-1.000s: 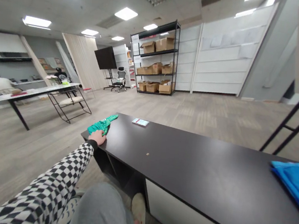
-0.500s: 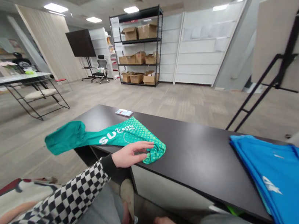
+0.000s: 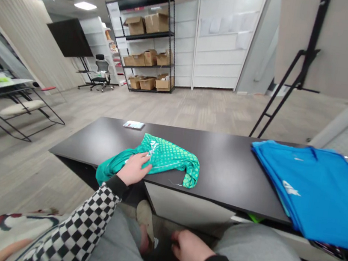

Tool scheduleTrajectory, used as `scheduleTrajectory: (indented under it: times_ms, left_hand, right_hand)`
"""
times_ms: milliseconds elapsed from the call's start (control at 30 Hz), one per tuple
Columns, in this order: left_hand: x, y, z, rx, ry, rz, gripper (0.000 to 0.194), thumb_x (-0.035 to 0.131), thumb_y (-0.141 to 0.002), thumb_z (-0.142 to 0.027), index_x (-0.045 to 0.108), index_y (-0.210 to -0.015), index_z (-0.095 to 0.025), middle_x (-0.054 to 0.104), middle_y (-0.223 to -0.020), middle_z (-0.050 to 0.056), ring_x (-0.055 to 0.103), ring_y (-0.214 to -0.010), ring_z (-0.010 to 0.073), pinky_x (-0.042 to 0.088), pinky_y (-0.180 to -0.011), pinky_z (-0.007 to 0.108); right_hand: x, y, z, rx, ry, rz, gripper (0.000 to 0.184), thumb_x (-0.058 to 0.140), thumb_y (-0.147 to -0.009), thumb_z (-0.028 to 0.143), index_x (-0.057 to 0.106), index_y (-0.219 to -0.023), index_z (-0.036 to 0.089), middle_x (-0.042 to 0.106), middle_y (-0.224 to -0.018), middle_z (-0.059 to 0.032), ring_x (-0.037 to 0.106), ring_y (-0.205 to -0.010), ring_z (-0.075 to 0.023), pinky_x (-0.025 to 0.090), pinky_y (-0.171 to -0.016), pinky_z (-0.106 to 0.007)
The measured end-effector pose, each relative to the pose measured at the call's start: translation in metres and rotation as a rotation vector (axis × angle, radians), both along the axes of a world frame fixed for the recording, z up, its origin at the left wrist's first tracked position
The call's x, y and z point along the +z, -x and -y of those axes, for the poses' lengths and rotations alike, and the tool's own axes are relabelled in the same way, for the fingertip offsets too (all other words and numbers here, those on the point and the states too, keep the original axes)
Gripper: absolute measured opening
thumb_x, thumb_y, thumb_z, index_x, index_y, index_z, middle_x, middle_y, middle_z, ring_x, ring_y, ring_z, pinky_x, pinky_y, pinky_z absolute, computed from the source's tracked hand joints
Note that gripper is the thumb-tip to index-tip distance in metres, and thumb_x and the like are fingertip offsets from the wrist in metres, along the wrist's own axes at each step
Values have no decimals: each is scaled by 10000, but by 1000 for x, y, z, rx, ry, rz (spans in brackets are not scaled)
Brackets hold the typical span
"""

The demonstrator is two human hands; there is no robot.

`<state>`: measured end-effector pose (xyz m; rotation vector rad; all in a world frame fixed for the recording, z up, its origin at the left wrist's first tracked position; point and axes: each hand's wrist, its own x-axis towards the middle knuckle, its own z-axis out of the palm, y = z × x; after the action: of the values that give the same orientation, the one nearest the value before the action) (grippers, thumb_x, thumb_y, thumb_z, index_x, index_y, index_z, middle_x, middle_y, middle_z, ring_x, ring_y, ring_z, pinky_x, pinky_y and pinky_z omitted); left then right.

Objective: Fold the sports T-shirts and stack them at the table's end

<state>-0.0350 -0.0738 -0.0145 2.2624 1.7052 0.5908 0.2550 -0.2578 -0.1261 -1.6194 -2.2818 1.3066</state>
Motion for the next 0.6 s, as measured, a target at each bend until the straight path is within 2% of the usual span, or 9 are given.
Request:
scheduleTrajectory:
  times_ms: [100, 167, 267, 333, 400, 500, 533, 600]
  left_hand:
    - [5, -40, 21, -321, 34, 210, 388, 808, -939, -331, 852, -1319, -272, 715, -1580, 145, 612, -1513, 386, 215, -1407, 635]
    - [9, -70, 44, -535, 129, 391, 365, 862, -894, -339, 878, -1254, -277, 778, -1487, 131, 668, -1452, 365, 248, -1404, 612]
    - [8, -103, 83, -886, 438, 684, 328, 850, -941, -448, 897, -1196, -247, 836, -1361, 130, 722, -1390, 329, 360, -1369, 535]
    - [3, -112, 102, -995, 623, 839, 377, 846, -950, -540, 905, -1127, -212, 854, -1297, 141, 738, -1368, 327, 376, -1362, 516]
    - [-6, -113, 111, -918, 744, 960, 447, 878, -904, -611, 900, -1034, -184, 868, -1198, 158, 781, -1266, 327, 440, -1314, 512]
    - [-17, -101, 107, -629, 885, 1073, 556, 948, -771, -695, 852, -889, -161, 858, -969, 159, 819, -935, 281, 623, -1042, 452]
    - [-21, -96, 102, -564, 942, 1066, 595, 945, -745, -733, 827, -846, -159, 846, -913, 153, 803, -838, 258, 645, -931, 416]
    - [-27, -86, 92, -522, 1076, 945, 708, 854, -764, -866, 793, -797, -161, 821, -832, 145, 769, -712, 223, 629, -753, 348]
  right_hand:
    - [6, 4, -12, -168, 41, -352, 552, 679, -1001, 541, 770, -1427, 202, 843, -1196, -143, 792, -1106, -307, 610, -1025, -422]
    - [11, 0, -18, -350, 82, -640, 741, 684, -962, 710, 716, -1512, 214, 812, -1324, -158, 768, -1225, -335, 605, -1112, -496]
    - [19, -14, -19, -572, 147, -904, 774, 793, -802, 833, 814, -1338, 276, 815, -1319, -159, 773, -1226, -385, 618, -1120, -590]
    - [26, -24, -14, -617, 160, -943, 732, 849, -732, 838, 851, -1232, 304, 830, -1269, -152, 780, -1209, -397, 631, -1111, -602]
    - [33, -33, -9, -639, 175, -977, 709, 854, -762, 811, 849, -1250, 296, 831, -1271, -155, 776, -1246, -401, 632, -1127, -610]
    - [40, -45, -4, -722, 177, -1051, 701, 885, -806, 726, 820, -1345, 283, 830, -1297, -155, 771, -1285, -402, 641, -1133, -624]
    - [42, -49, -4, -741, 145, -1056, 703, 900, -797, 710, 816, -1359, 296, 829, -1307, -149, 770, -1290, -399, 650, -1128, -617]
    - [49, -58, -4, -754, 28, -1035, 681, 864, -818, 724, 814, -1372, 333, 814, -1365, -134, 756, -1323, -383, 651, -1145, -594]
